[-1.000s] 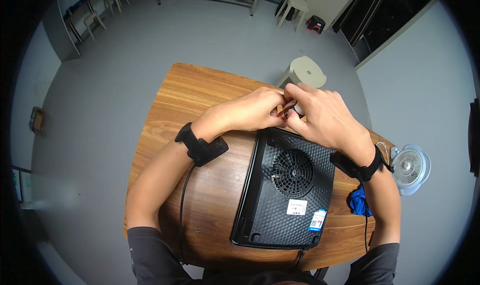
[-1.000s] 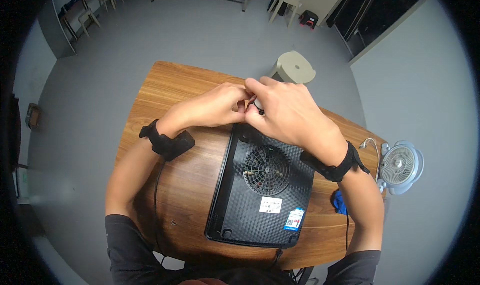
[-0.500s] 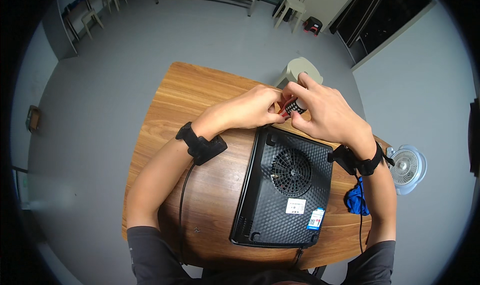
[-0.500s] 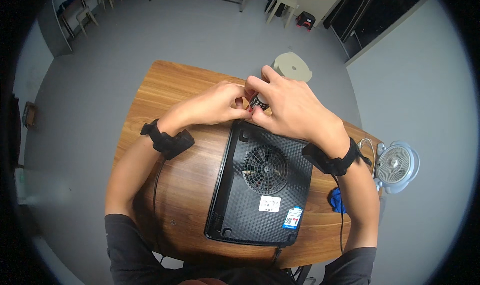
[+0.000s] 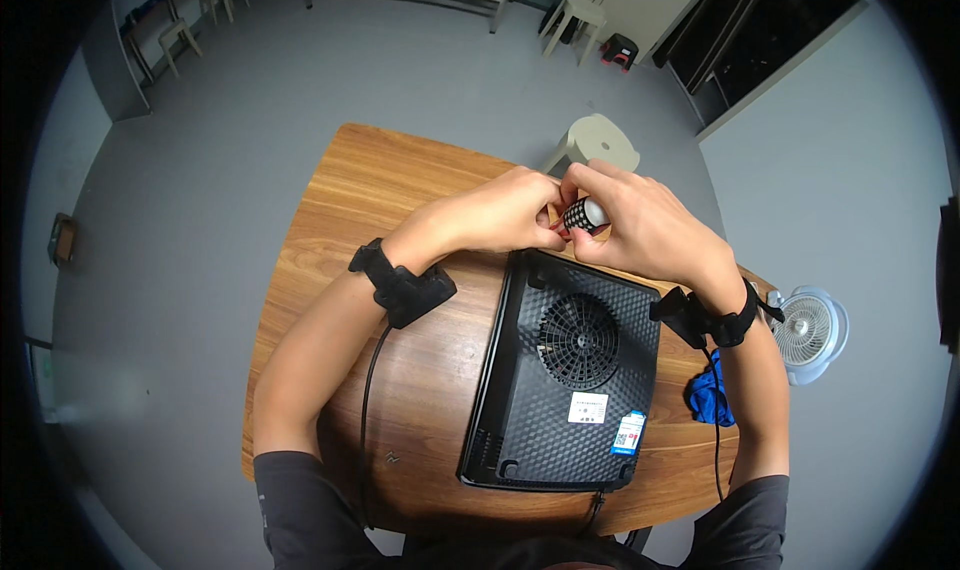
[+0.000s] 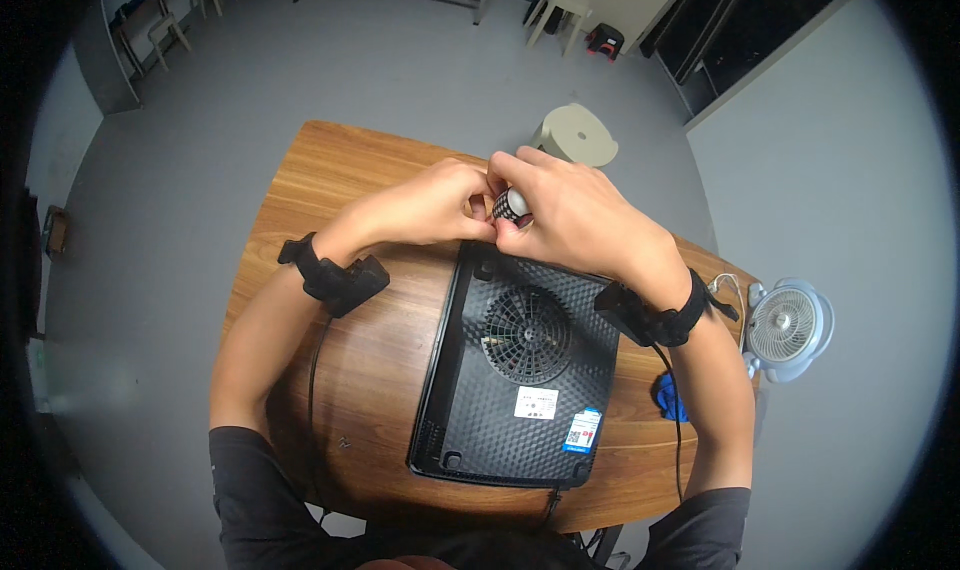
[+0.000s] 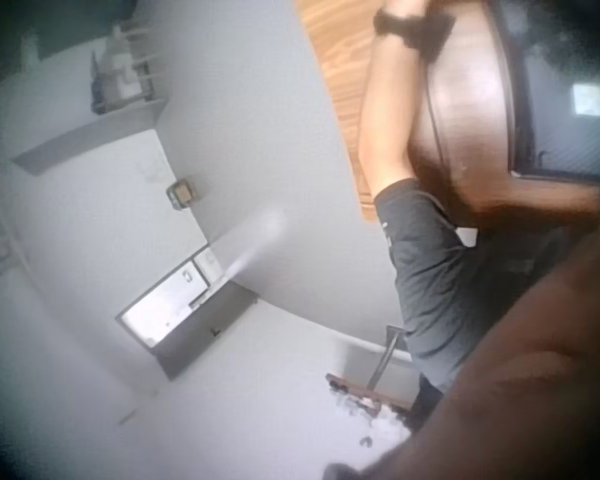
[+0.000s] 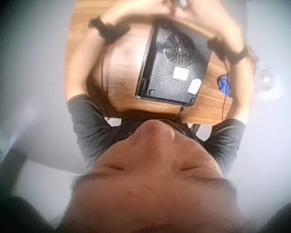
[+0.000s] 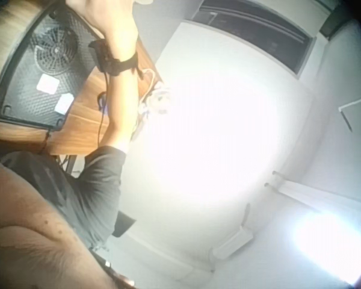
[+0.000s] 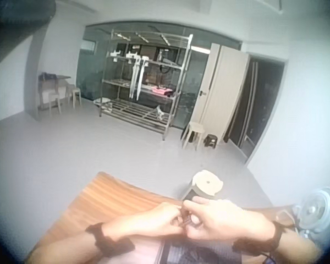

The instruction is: The person uses a screwdriver to remove screws from the bottom of a black electronic device on a wooden table. After removing the screws, the person opens the device to reveal its internal components, including a copper-colored circular part and circuitry.

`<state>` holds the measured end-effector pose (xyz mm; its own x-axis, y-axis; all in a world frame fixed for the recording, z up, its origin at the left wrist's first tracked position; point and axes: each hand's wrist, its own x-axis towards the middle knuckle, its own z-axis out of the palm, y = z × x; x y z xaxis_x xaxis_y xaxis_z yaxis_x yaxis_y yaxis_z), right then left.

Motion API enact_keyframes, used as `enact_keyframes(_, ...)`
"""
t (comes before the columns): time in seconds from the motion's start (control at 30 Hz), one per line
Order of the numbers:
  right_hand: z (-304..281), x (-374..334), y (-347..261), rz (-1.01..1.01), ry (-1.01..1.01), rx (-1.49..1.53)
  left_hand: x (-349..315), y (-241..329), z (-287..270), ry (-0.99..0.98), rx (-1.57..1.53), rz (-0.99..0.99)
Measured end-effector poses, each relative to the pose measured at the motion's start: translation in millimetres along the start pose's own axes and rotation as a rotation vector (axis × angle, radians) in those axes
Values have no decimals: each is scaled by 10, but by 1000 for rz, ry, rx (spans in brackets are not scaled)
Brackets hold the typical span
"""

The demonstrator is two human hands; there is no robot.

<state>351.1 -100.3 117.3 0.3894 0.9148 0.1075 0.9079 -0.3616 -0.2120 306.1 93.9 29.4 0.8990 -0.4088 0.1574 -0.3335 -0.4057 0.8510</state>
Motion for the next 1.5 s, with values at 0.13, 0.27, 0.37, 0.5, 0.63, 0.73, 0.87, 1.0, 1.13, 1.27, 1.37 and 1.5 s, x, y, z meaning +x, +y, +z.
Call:
enact_keyframes(0.13, -81, 44, -121, 168, -89, -184, 29, -27, 28, 103, 78, 95)
enact_keyframes(0.27, -87, 102, -187, 291, -154, -266, 62, -59, 129, 209, 151, 116)
enact_keyframes(0.37, 22, 76, -98, 165, -48, -204, 56, -61, 140, 243, 149, 38)
enact_keyframes(0.5, -20, 15, -41, 19, 1, -127, 22, 22, 54, 101, 98, -15)
enact_keyframes(0.63, -8, 20, -69, 78, 73, -202, 35, -54, 79, 146, 17, 89)
enact_keyframes(0.73, -20, 73, -130, 325, -76, -252, 70, -76, 93, 215, 66, 56)
enact_keyframes(0.87, 67, 70, -84, 259, -2, -70, 43, -34, 110, 282, 156, 17)
enact_keyframes(1.0, 41, 87, -162, 195, 76, -83, 61, -43, 174, 266, 164, 16)
enact_keyframes(1.13, 149, 27, -20, 92, 134, -58, 8, -86, 128, 178, 159, 49)
enact_keyframes(1.27, 69, -21, 6, 8, 135, -41, -7, -24, 47, 9, 94, -114)
enact_keyframes(1.37, -36, 66, -152, 242, -43, -145, -11, -91, 72, 94, 114, 56)
enact_keyframes(1.5, 58, 99, -101, 336, -46, -141, 9, -90, 175, 228, 148, 44)
